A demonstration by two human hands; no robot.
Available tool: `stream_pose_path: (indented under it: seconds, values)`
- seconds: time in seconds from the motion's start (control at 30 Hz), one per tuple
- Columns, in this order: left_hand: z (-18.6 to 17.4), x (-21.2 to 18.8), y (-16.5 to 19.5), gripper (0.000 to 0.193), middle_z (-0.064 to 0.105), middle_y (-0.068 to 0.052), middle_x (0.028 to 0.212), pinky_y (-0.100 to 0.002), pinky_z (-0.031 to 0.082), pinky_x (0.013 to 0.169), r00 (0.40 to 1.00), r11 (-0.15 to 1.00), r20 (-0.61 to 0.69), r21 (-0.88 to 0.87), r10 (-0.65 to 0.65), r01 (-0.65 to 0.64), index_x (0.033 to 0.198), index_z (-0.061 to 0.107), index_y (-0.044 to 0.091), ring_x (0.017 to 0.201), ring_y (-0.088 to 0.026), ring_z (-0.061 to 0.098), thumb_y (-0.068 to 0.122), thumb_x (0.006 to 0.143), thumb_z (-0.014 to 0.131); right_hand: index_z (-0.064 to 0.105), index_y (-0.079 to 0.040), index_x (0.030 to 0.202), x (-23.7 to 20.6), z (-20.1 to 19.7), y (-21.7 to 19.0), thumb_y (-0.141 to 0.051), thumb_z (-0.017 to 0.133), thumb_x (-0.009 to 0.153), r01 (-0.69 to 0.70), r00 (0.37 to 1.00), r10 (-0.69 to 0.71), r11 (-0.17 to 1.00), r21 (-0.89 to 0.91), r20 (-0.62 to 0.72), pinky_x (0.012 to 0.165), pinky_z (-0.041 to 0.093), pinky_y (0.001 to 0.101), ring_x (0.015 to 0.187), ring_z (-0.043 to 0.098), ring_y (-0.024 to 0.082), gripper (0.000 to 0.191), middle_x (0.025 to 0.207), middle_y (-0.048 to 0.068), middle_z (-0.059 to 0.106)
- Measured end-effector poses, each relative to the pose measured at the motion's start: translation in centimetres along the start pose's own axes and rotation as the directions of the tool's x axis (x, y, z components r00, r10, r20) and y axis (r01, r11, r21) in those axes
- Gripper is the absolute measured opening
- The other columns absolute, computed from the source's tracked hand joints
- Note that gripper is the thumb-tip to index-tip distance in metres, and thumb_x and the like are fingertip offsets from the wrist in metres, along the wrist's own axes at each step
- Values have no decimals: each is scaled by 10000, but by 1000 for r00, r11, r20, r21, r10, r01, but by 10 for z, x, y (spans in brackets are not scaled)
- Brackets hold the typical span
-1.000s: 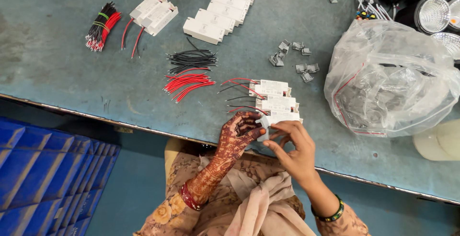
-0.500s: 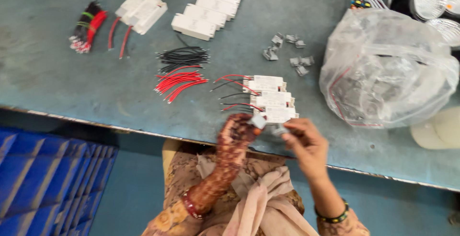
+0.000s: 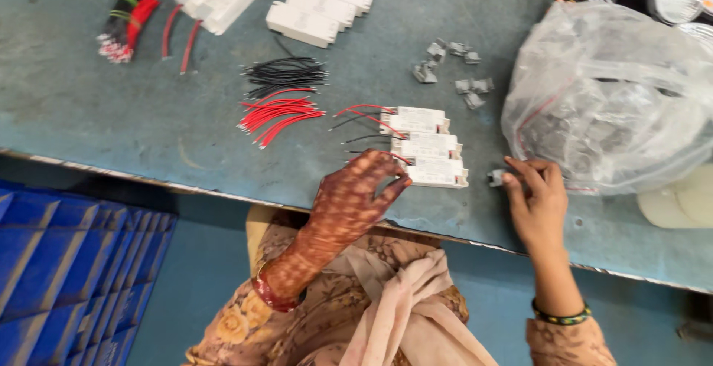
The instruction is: The person uses a screwdriver to fasten red and black wires into the terminal blocks of white LED driver modules, then snaps small terminal connectors onto the modules and stacks the finished drivers on the workbench.
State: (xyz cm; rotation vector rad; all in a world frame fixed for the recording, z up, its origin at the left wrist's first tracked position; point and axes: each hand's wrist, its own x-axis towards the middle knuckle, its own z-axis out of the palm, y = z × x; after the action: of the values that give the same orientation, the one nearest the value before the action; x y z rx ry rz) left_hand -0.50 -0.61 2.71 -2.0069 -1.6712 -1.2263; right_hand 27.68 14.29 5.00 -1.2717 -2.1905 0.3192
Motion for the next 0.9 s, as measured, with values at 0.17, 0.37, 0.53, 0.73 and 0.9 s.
stream_pose_path:
  seconds: [0.17, 0.37, 0.53, 0.73, 0.9]
  values:
    - [21, 39, 9, 225, 667, -46, 1116, -395, 556, 751, 959, 971, 178, -54, -221, 234, 1108, 699, 135, 1014, -240, 671, 247, 914, 723, 714, -102, 1235, -7, -3, -4, -151, 819, 859, -24, 1000, 24, 999, 39, 10, 684, 493, 343, 874, 653, 215, 393, 1121, 104, 631]
    - [23, 24, 6, 225, 650, -28, 1087, -392, 553, 765, 930, 942, 188, -59, -316, 332, 1127, 718, 174, 983, -238, 673, 232, 911, 733, 712, -102, 1282, 10, -15, 2, -88, 740, 870, 211, 952, -231, 971, 114, 203, 786, 541, 350, 1008, 663, 261, 413, 1285, 112, 642]
    - [20, 7, 3, 361, 637, -64, 1106, -399, 544, 734, 939, 934, 120, -120, -322, 335, 1195, 692, 121, 947, -261, 654, 265, 870, 756, 744, -120, 1206, 26, -25, -1, -112, 759, 862, 104, 930, -120, 993, 64, 349, 722, 523, 329, 857, 665, 209, 345, 1157, 50, 701]
    - [23, 1, 9, 272, 651, -31, 1049, -385, 554, 766, 918, 919, 168, -109, -359, 379, 1134, 722, 162, 961, -238, 665, 260, 884, 764, 760, -102, 1131, 23, -4, -40, -78, 747, 881, 112, 913, -269, 889, 443, 308, 694, 519, 276, 906, 659, 175, 252, 1102, 59, 703]
    - [18, 0, 11, 291, 656, -41, 1076, -383, 550, 764, 939, 928, 74, -148, -335, 342, 1146, 705, 145, 951, -241, 665, 249, 882, 770, 783, -116, 1076, 32, -7, -37, -51, 744, 893, 102, 946, -170, 964, 246, 274, 646, 506, 294, 853, 672, 166, 198, 1110, 54, 729]
